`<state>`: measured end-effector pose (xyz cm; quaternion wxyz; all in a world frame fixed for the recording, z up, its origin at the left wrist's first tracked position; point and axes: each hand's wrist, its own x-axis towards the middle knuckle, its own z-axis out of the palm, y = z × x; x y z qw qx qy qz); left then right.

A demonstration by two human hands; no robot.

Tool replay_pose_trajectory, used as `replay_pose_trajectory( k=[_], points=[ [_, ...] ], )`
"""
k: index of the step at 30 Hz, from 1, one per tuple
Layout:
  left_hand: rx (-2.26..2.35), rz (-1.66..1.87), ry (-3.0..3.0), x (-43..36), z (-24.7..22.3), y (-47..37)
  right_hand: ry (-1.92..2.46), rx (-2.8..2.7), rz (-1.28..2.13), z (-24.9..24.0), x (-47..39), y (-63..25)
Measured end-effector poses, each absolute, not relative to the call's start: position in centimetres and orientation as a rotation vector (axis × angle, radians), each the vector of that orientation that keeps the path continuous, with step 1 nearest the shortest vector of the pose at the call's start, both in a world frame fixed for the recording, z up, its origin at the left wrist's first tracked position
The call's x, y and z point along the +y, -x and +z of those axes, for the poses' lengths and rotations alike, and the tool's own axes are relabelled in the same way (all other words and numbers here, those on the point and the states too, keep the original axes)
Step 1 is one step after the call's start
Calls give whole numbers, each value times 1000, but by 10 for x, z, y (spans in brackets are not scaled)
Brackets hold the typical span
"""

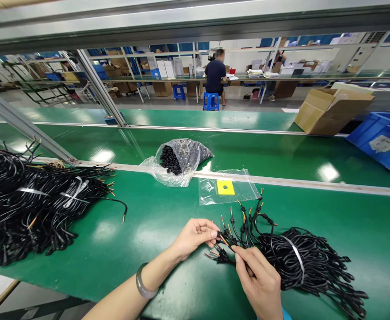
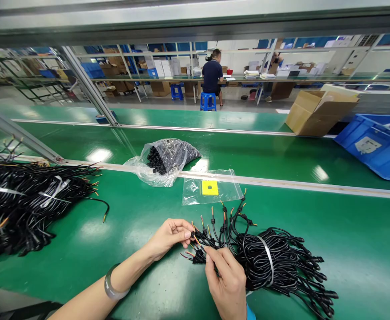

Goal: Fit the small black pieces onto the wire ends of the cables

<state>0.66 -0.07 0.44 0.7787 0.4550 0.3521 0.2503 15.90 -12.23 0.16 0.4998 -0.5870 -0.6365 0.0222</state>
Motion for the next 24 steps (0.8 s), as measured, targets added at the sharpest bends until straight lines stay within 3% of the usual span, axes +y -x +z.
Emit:
replay_pose_trajectory(
  k=[24],
  points=[
    [673,583,-1278,-12,0,-7,1399,-1537,86,-8,-126,-157]
  ],
)
